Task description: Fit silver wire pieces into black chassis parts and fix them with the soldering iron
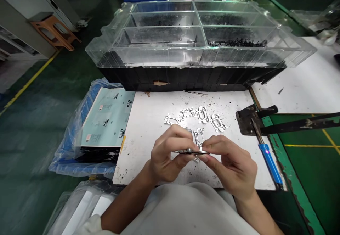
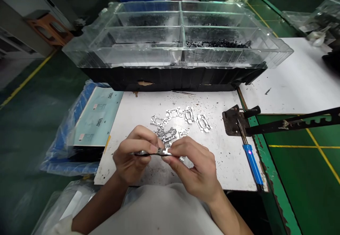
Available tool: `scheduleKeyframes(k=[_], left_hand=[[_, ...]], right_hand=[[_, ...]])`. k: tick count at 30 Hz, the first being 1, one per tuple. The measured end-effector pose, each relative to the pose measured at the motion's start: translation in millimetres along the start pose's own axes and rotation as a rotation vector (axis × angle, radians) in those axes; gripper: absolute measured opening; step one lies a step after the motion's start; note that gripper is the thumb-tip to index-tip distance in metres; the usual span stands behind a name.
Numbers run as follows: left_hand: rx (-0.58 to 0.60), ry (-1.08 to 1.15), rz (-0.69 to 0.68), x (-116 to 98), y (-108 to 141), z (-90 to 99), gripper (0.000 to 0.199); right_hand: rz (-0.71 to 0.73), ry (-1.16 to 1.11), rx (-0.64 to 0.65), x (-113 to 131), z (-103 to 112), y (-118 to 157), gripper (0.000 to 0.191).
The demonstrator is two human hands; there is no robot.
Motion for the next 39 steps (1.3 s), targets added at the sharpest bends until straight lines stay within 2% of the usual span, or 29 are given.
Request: scheduleKeyframes(k=[6,18,27,30,34,39], left_hand=[[0.029,0.005,0.104,2.8,-3.0,-4.6,0.024],[0.047,0.247,0.335,2.2,-4.4,-26.3,0.016],[-0.037,0.36,0.468,9.7,-2.7,-35.2,0.008],[-0.017,0.344,0.483,12.7,-2.7,-36.5,0.01],[0.039,0.298,0.487,14.1,-4.6,-38.9,0.017],[0.061,0.219,0.47,12.8,-7.0,-38.6,0.019]], right_hand=[[0.071,0.043,-0.054,5.3,6.4,4.7,0.035],[0.109,0.032,-0.128,5.6,22.3,13.6,0.041],[0.19,0.235,-0.115,14.0,23.2,20.5,0.047],[0.15,0.144,-0.153,10.8,27.4,19.8,0.042],[0.02,-0.047,-0.234,-4.3,36.5,21.0,0.03],[-0.003,-0.102,-0.261,-12.1,41.5,26.0,0.028]])
Point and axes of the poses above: each hand's wrist, its own y-axis away from the middle knuckle, its own z-axis out of the back of the hand, x = y × z, the point moved 7 cm from there along -y, towards the middle knuckle, and after that the axes turned 12 degrees about -y, right-handed, at the moved point
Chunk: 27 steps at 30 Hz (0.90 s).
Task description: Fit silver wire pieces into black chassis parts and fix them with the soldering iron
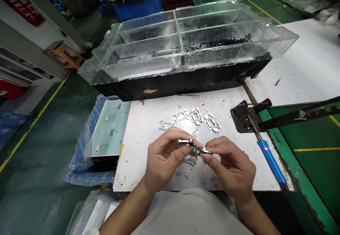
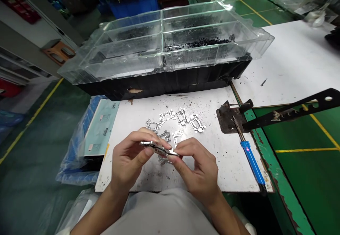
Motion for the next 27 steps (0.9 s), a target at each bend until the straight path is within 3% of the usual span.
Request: scheduleKeyframes(k=[9,15,27], left_hand=[[-0.037,-0.126,-0.056,-7.9,4.1,3.9,0.022],[-0.103,-0.157,-0.123,-11.7,14.8,3.6,0.024],[-0.09,-0.156,-0.226,-15.2,16.9,11.4,0.027]], right_hand=[[0.03,0.024,0.011,0.7,-0.1,-1.6,0.03],[0.116,0.075,0.039,4.2,-3.3,1.3,0.042],[0.154,0.11,0.055,5.1,-13.1,4.8,0.045]])
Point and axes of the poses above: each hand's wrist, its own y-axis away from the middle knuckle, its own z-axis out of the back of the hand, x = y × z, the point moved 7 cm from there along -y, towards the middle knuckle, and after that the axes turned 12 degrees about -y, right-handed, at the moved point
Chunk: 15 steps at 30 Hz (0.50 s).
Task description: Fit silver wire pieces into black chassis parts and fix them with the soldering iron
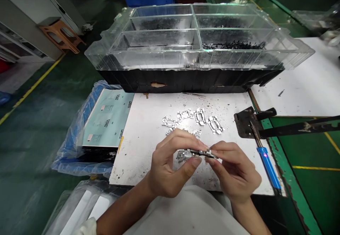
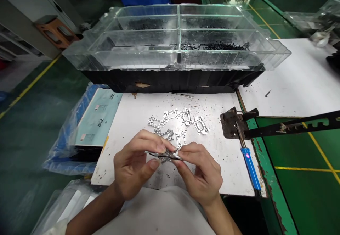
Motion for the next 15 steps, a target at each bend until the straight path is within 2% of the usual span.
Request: scheduleKeyframes(k=[15], left_hand=[[0.017,0.051,-0.035,0.4,0.3,1.0,0.025]], right_hand=[[0.065,0.016,0.022,8.9,-2.9,-3.4,0.049]])
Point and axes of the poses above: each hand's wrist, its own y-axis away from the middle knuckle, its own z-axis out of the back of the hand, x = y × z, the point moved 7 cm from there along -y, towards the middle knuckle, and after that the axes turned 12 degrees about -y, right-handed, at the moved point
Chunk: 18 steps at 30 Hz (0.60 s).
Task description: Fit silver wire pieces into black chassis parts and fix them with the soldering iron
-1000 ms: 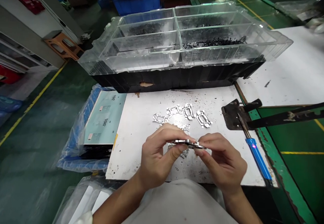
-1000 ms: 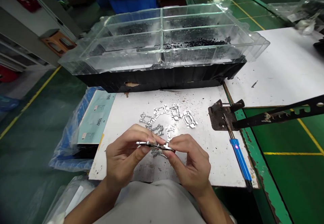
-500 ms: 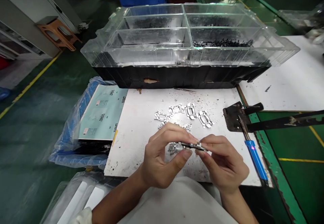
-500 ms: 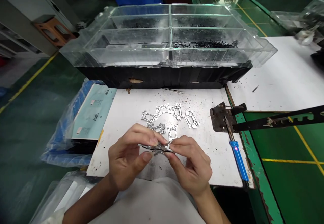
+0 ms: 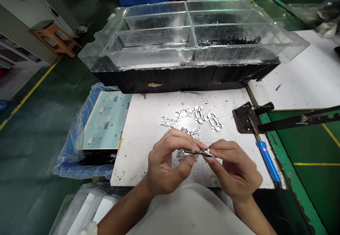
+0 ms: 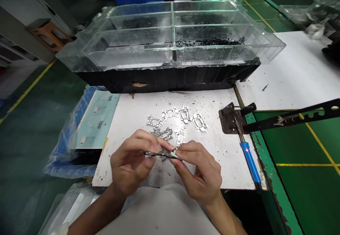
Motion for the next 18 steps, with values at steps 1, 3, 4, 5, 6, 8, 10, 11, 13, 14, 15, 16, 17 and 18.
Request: scheduleKeyframes(k=[1,3,4,5,6,8,10,11,13,14,15,16,17,18], left_hand=[[0.006,0.013,0.006,0.5,0.2,-0.9,0.025],[0.014,0.04,0.009,0.5,0.4,-3.0,0.024],[0.015,0.056,0.008,0.3,0.2,-4.2,0.024],[0.018,0.074,0.009,0.4,-0.1,-5.6,0.023],[0.022,0.095,0.014,0.8,-0.4,-7.3,0.022],[0.027,0.15,0.038,3.0,-0.9,-10.8,0.02],[0.025,0.217,0.073,6.5,-0.8,-14.0,0.017],[0.023,0.255,0.095,8.4,-0.4,-15.5,0.016],[0.017,0.33,0.144,12.1,0.9,-18.4,0.015],[0.013,0.362,0.172,13.8,1.7,-19.8,0.013],[0.007,0.386,0.205,15.4,2.5,-21.0,0.012],[-0.005,0.402,0.242,17.1,3.4,-21.9,0.009],[-0.018,0.412,0.283,19.0,4.3,-22.7,0.007],[-0.034,0.421,0.327,21.1,5.3,-23.4,0.005]], right_hand=[[0.006,0.004,-0.001,1.3,0.2,-0.4,0.049],[0.013,0.01,-0.003,3.5,0.6,-0.9,0.05],[0.013,0.014,-0.004,4.5,0.9,-1.1,0.051],[0.014,0.021,-0.007,5.4,1.3,-1.2,0.051],[0.016,0.027,-0.009,6.4,1.6,-1.3,0.051],[0.027,0.041,-0.008,8.7,2.1,-1.3,0.05],[0.043,0.057,-0.001,11.1,2.3,-1.2,0.049],[0.051,0.068,0.002,12.2,2.4,-1.0,0.048],[0.068,0.101,0.001,14.5,3.1,-0.6,0.046],[0.076,0.121,-0.002,15.8,3.5,-0.4,0.045],[0.082,0.142,-0.003,17.1,3.8,-0.3,0.044],[0.087,0.163,-0.002,18.4,3.9,-0.3,0.044],[0.088,0.18,0.003,19.5,3.7,-0.4,0.043],[0.087,0.192,0.011,20.4,3.3,-0.5,0.043]])
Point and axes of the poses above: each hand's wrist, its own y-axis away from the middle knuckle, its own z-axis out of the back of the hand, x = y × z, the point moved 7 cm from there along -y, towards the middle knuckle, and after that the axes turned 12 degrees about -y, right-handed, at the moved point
